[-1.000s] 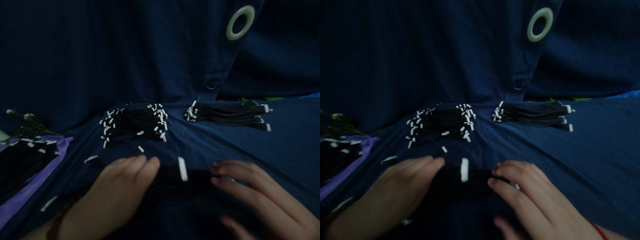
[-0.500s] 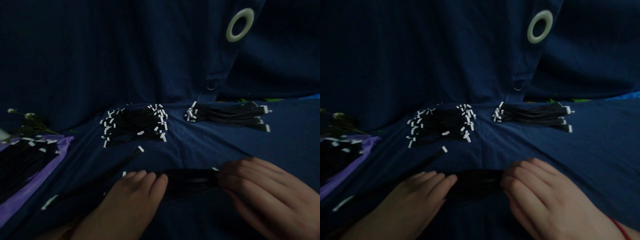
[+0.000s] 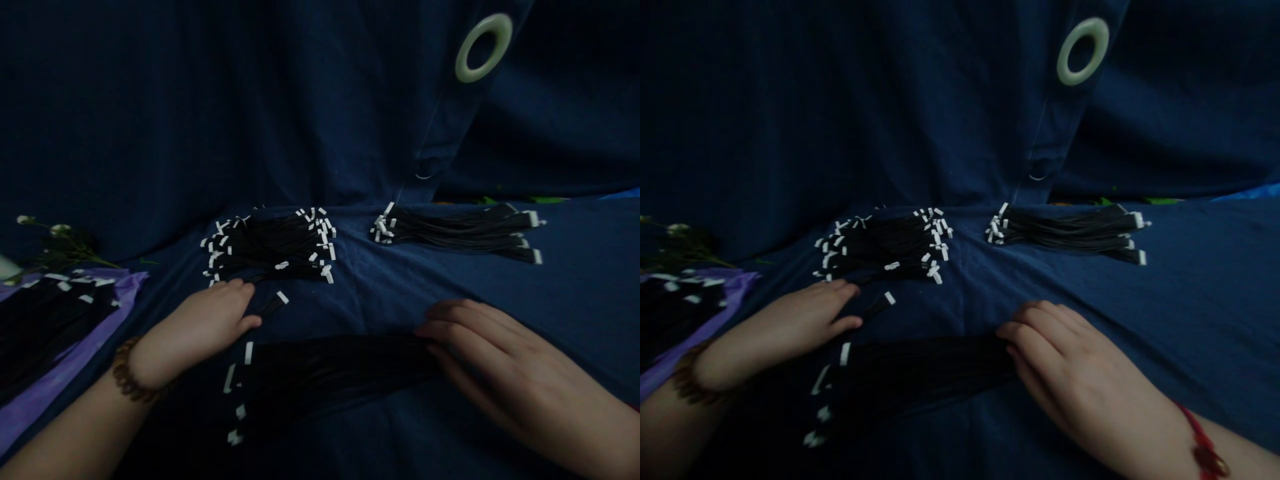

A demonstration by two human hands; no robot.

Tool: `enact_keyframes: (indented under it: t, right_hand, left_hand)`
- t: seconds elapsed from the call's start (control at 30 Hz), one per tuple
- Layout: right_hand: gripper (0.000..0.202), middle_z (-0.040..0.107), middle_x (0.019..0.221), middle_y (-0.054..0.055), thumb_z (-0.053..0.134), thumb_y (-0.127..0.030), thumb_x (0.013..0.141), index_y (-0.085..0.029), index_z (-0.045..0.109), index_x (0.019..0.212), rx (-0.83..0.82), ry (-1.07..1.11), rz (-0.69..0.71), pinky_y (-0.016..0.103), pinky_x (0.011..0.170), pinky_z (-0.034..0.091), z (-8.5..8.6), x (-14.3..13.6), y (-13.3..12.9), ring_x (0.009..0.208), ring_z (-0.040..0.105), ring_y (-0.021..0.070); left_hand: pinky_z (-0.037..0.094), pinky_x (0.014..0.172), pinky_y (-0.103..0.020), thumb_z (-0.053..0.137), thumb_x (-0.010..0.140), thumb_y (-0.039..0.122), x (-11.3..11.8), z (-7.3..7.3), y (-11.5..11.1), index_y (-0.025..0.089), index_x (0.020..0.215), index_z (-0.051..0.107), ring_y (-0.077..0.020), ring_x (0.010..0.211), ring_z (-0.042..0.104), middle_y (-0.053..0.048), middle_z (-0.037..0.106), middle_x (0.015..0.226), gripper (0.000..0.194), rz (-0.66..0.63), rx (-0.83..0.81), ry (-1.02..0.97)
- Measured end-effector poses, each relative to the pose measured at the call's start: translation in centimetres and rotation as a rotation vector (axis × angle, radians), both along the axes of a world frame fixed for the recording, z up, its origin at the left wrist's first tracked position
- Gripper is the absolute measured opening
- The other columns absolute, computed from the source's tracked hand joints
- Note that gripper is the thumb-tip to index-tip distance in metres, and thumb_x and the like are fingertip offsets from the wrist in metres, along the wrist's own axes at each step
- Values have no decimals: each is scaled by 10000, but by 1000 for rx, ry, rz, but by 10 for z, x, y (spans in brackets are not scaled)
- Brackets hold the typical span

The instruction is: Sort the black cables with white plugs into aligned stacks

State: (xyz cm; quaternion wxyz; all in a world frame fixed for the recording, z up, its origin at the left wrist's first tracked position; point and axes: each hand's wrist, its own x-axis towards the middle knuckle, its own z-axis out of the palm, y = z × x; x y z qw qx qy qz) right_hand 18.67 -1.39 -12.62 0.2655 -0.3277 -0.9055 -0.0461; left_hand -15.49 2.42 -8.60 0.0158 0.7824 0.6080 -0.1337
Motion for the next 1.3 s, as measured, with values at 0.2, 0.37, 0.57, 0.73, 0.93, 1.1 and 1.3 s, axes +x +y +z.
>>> enact_keyframes:
  t: [0.2,0.37,0.57,0.73,0.93,1.1,1.3]
  right_hand:
    - [184,554,964,46,390,-183,914,-219,493,1062,-201,59,-31,232,718,504,10,4,-1,875,551,134]
    - [163,562,955,32,414,-199,913,-237,496,1049,-294,18,-63,248,706,515,3,3,2,827,580,129]
    - [148,579,923,29,432,-182,900,-221,522,1011,-373,-3,-92,258,688,510,0,2,4,796,602,133]
    - [165,592,928,39,427,-163,902,-198,522,1032,-339,0,-88,250,689,497,5,0,3,793,602,130]
    - [201,638,846,21,409,-131,906,-204,588,961,198,-7,18,379,780,384,-5,-20,-27,810,559,197]
    - [441,684,924,37,206,-73,927,-178,635,943,264,-194,3,397,782,356,-21,-32,-40,853,565,221]
    - [354,677,946,36,310,-27,877,-189,595,1011,308,-131,14,410,782,334,-2,-17,-35,912,535,241]
  left_hand:
    - [487,747,-332,438,827,272,-22,-12,9,175,878,610,-209,811,630,-64,658,892,204,-65,-222,29]
    - [494,711,-344,252,932,314,-3,1,2,108,1096,519,-217,763,639,-108,658,877,376,22,28,-121]
    - [489,814,-371,300,949,211,65,-13,-48,246,1220,520,-198,903,619,-46,646,1051,351,-420,323,-203]
    - [373,1017,-481,490,820,592,90,-54,-60,89,1389,354,-336,1259,407,-167,395,1421,771,-410,199,-175]
    - [361,1043,-454,417,922,392,84,-54,-57,107,1417,306,-302,1304,364,-142,339,1461,582,-380,84,-211]
    - [356,1060,-411,482,888,435,67,-32,-55,117,1400,327,-247,1299,376,-120,409,1422,622,-428,45,-267]
    - [399,1013,-451,696,711,471,63,-7,-57,121,1390,357,-301,1219,465,-158,461,1368,835,-245,-96,-99]
